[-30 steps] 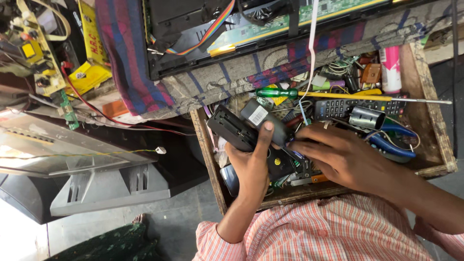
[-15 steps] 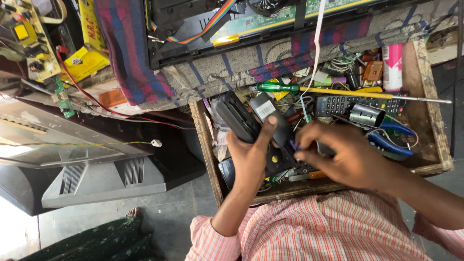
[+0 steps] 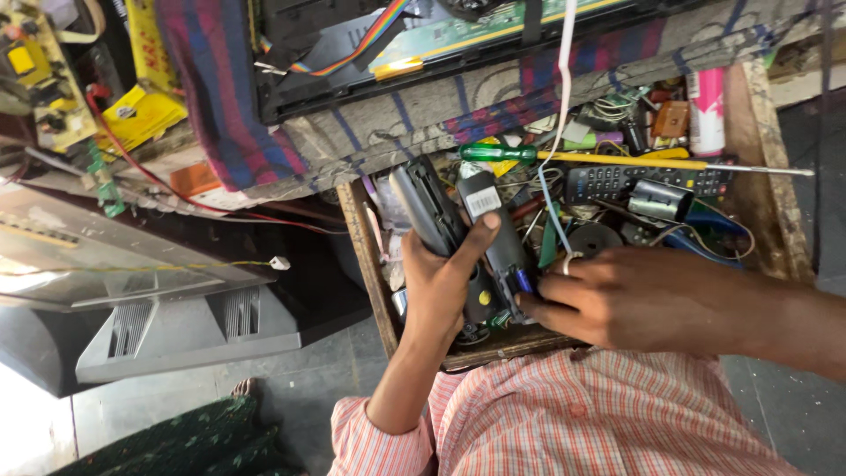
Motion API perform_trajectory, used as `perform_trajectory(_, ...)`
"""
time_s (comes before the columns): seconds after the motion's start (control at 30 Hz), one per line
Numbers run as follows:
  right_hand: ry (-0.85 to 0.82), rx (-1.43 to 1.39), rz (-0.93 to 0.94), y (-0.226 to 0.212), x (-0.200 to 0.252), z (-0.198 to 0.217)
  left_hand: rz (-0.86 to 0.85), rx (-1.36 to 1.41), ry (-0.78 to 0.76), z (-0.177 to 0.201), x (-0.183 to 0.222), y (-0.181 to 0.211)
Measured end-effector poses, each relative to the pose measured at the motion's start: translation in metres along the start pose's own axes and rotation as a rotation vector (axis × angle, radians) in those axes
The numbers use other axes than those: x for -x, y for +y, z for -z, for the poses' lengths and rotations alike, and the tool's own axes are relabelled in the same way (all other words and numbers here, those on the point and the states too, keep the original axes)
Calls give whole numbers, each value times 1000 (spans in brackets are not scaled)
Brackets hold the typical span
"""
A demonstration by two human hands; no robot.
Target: The person opens a black power adapter, connects a white cable to a television, and uses a remote control to navigate the TV's menu. They then connect a red RCA cable to the back of the TV and continue adjusting settings.
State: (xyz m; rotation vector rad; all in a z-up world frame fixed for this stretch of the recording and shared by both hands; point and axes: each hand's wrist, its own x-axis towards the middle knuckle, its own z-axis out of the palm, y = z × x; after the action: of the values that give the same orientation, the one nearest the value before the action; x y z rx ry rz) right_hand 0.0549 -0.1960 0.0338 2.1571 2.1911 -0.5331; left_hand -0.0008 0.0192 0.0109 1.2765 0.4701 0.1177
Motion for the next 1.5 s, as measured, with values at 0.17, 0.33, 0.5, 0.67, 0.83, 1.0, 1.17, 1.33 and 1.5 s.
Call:
perform_trajectory(0.17,-85,-101,12,-4,1,10,73,-129,-54,-3,8,-6)
perform_trajectory(0.33,-102,-327,-31,-4,11,-2,174,-52,-154,-8,14,-18)
perform_trajectory(0.5,-264,-390,-42,-18,25,-15,187,-42,-219,-14,27,-23)
perform_trajectory(0.67,-64,-180,35,-50,34,-38,266,-198,-295,-11,44,-22)
perform_trajectory(0.83,295,-31,113,-57,45,-64,223,-149,-227,-8,43,-25)
perform_trajectory(1.0,817,-489,-127,-42,54,-74,204,96,-103,-10,34,-28)
perform_trajectory(1.17,1009,-689,-651,1,81,-83,88,179,50,-7,21,-28)
perform_trajectory(1.33,1271,-1729,-511,19,89,-101,58,175,80,-10,15,-27)
perform_trajectory(1.5,878,-1253,-1131,14,81,-88,30,186,76,-10,16,-27)
